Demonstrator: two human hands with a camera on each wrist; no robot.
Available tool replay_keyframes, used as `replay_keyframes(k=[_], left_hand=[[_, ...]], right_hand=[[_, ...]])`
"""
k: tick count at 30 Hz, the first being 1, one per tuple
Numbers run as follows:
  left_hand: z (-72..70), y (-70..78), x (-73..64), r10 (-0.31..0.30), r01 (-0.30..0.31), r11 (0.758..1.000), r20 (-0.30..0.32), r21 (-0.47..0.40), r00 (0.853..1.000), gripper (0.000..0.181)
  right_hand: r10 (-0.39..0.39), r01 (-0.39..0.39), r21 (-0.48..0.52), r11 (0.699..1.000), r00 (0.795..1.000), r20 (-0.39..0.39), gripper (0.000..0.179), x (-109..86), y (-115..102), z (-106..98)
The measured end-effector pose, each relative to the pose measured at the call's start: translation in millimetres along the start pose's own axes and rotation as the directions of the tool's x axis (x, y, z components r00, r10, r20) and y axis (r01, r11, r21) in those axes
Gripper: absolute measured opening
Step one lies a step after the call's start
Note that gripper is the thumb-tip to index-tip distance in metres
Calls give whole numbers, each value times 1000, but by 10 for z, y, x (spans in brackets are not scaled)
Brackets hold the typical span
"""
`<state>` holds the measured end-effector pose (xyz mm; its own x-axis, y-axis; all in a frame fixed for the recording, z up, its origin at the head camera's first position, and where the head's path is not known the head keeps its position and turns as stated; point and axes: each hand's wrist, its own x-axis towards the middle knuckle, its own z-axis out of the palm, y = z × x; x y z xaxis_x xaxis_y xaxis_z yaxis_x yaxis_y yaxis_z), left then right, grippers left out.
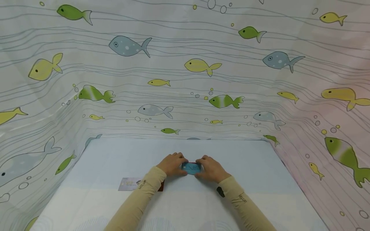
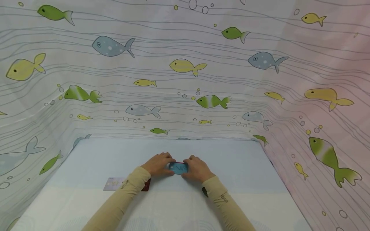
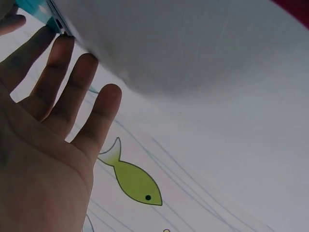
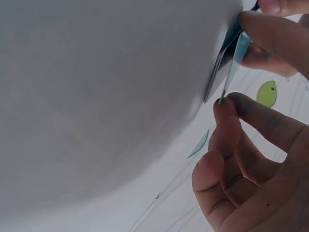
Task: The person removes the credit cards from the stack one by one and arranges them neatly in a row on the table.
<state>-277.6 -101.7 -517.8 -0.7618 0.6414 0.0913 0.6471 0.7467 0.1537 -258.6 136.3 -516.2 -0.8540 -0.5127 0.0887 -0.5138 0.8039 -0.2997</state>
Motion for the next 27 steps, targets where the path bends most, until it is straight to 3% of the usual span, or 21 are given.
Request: replay_keyframes(k=[10,14,21,27], left_hand=[[-26,32,-44,23,-23,998,-4,-60,1000,57],[-43,46,-82,26,-27,999,-22,-41,999,57],[-124,56,-195,109,-108,994,-140,17,984,54],[-161,74,-293,132,-120,990,-212,70,968,53]], right_hand=[[-18,18,22,1000,1000,-22,51,-48,9,-17],[-41,42,22,999,999,-34,50,-60,22,-13],[-126,125,-21,992,988,-91,50,-88,42,-62],[-138,140,10,990,986,-90,54,-130,-28,-101]])
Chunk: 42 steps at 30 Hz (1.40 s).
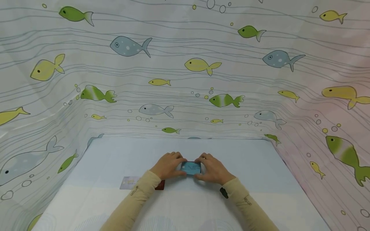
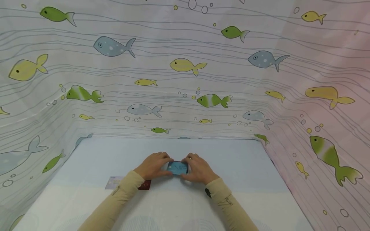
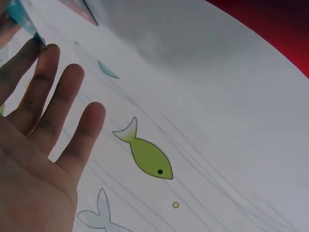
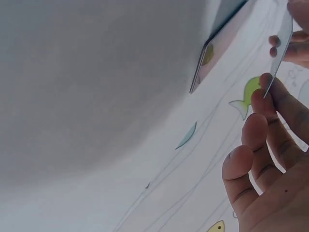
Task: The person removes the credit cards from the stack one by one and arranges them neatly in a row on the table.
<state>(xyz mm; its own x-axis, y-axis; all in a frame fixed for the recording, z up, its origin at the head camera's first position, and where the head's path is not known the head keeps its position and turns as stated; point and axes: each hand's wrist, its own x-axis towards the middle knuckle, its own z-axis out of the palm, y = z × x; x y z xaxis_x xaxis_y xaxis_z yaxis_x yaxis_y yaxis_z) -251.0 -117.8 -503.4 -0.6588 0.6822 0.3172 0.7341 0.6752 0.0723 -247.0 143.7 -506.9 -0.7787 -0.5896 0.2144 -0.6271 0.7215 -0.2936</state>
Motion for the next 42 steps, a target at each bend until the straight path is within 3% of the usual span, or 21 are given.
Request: replay_keyframes(k=[5,17,35,42], left_hand=[[-22,8,-103,25,-24,999,-38,40,999,54],[-73,31,-340,16,-15,999,-13,35,1000,52],[-72,86,-646,-7,7,1000,4,19,1000,52],[-93,85,-703,-45,44,999,64,17,997,51]], right_hand=[[-32,32,8,999,999,-9,57,-10,-53,21],[-135,135,-15,991,990,-35,52,-7,-150,98],[-140,142,-22,990,988,72,57,5,-370,228],[-122,123,-1,992,984,133,56,35,-431,301]])
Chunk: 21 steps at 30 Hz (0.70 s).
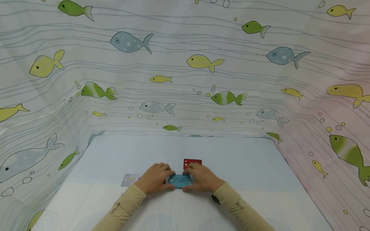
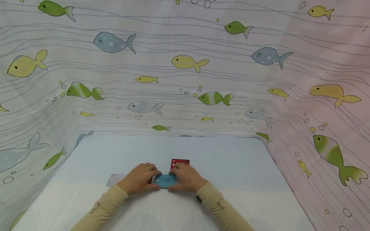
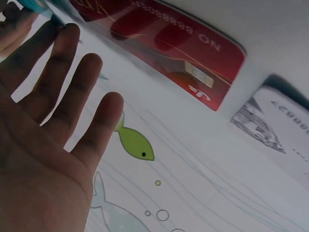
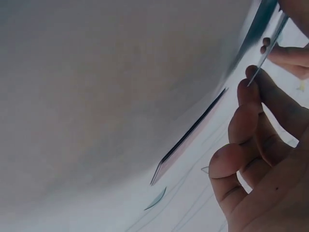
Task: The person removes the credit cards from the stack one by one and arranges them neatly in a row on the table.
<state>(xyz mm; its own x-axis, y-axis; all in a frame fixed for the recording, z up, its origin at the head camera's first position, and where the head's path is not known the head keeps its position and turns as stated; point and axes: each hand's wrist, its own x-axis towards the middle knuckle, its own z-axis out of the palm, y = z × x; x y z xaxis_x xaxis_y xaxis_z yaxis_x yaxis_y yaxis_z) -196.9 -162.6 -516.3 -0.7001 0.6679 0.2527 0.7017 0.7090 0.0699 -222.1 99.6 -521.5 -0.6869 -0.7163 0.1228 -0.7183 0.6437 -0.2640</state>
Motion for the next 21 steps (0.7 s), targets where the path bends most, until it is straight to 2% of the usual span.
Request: replay_keyframes(k=[9,21], left_hand=[[5,-13,-30,-13,13,1000,28,0,1000,52],[-22,8,-41,14,-14,1000,5,-2,1000,54]], right_hand=[[6,-5,-26,1000,999,40,54,34,-75,-9],[19,-19,-11,1000,999,49,53,22,-69,-2]])
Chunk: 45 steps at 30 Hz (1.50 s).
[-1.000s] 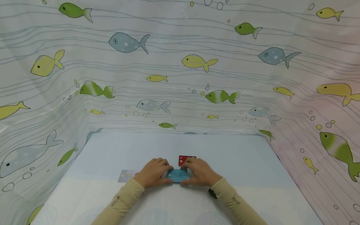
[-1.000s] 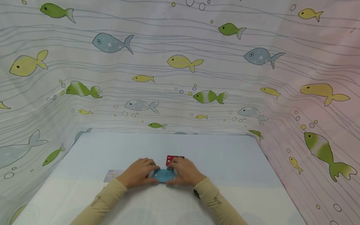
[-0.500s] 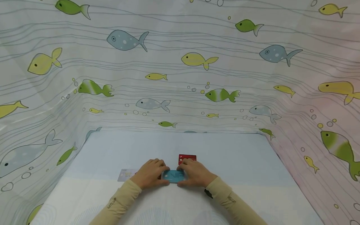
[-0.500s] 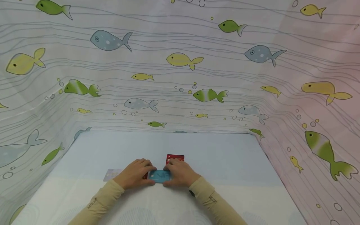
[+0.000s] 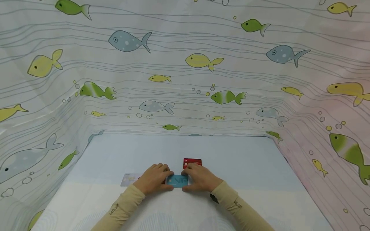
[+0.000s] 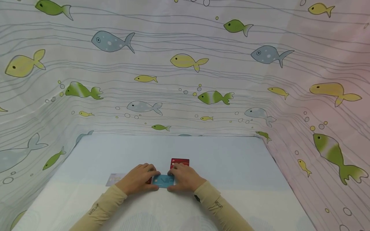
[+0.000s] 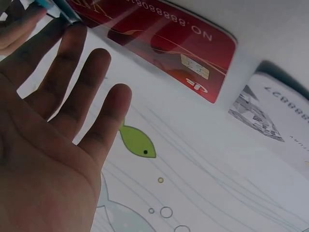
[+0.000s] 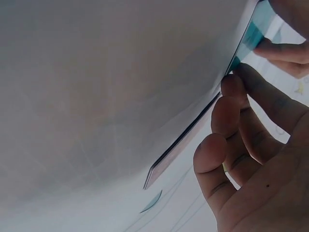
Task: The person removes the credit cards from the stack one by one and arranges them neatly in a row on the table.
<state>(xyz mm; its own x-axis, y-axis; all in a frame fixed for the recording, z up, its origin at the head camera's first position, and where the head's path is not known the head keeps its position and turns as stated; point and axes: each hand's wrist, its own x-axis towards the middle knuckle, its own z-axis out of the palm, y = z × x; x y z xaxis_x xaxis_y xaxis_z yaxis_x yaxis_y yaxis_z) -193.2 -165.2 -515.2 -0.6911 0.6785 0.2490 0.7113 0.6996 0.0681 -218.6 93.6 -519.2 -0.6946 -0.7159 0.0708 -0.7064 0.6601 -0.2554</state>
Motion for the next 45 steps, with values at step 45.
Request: replay_keyframes(k=[45], left_hand=[[42,-82,453,-41,40,999,-56,-24,998,47]], right_hand=[[131,-122,72,990,984,-124,49,-198,351,-168]])
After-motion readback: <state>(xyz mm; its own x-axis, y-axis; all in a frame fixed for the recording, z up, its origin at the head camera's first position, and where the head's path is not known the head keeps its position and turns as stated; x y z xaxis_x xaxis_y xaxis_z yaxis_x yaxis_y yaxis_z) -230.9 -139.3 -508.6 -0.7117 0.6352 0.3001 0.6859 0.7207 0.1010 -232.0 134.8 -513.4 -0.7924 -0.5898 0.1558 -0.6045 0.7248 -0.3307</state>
